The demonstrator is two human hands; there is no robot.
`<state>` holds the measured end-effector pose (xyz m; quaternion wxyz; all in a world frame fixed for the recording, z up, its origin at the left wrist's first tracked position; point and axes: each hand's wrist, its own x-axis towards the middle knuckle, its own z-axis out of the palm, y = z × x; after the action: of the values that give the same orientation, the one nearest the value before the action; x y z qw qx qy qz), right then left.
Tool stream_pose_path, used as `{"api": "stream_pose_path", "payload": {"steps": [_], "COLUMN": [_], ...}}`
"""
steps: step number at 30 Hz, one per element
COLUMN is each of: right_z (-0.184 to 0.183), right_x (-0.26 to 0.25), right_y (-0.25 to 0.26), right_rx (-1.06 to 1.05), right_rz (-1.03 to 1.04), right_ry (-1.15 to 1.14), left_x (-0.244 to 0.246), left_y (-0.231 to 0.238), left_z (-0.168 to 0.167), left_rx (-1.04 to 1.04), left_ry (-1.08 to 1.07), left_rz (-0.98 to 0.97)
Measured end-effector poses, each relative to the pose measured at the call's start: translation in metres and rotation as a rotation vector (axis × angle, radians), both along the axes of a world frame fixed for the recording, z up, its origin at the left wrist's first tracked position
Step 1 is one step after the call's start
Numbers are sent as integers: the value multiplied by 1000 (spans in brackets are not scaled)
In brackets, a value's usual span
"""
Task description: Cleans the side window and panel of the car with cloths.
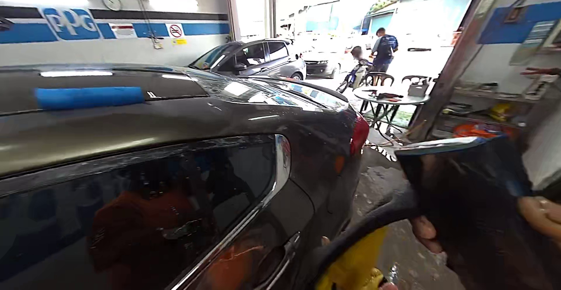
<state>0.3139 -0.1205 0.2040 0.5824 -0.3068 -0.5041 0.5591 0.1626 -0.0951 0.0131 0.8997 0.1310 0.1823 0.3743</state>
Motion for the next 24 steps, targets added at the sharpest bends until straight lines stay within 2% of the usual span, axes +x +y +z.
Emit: {"api": "stream_pose_path", "payload": {"steps": [3, 6, 11, 12, 14, 16, 19, 21, 24], "right_z": [-20, -49, -108, -123, -159, -197, -239, -253, -262], "right_x": [-38, -83, -167, -185, -220, -254, -300, -321, -338], "right_y": [3, 13, 0, -6, -11, -11, -1, 11, 37], "right_rx": [21, 2, -124, -171, -271, -373, -412, -364, -355], "right_rz": [60, 24, -154, -221, -385, -506, -692, -835, -1060], "right_ry": [21, 4, 256, 270, 186, 43, -122, -243, -378], "left_x": [-79, -158, -244, -261, -300, -339, -374, -380, -365], "left_y": [-3, 10, 58, 66, 80, 96, 119, 127, 140], "left_z": [44, 97, 192, 204, 219, 224, 204, 173, 142], "left_rx": [230, 439, 813, 925, 1288, 1764, 2328, 2537, 2641], "left_ry": [11, 224, 866, 974, 1269, 1590, 1870, 1971, 2006], "left_rz": [53, 138, 503, 579, 702, 727, 586, 540, 572]}}
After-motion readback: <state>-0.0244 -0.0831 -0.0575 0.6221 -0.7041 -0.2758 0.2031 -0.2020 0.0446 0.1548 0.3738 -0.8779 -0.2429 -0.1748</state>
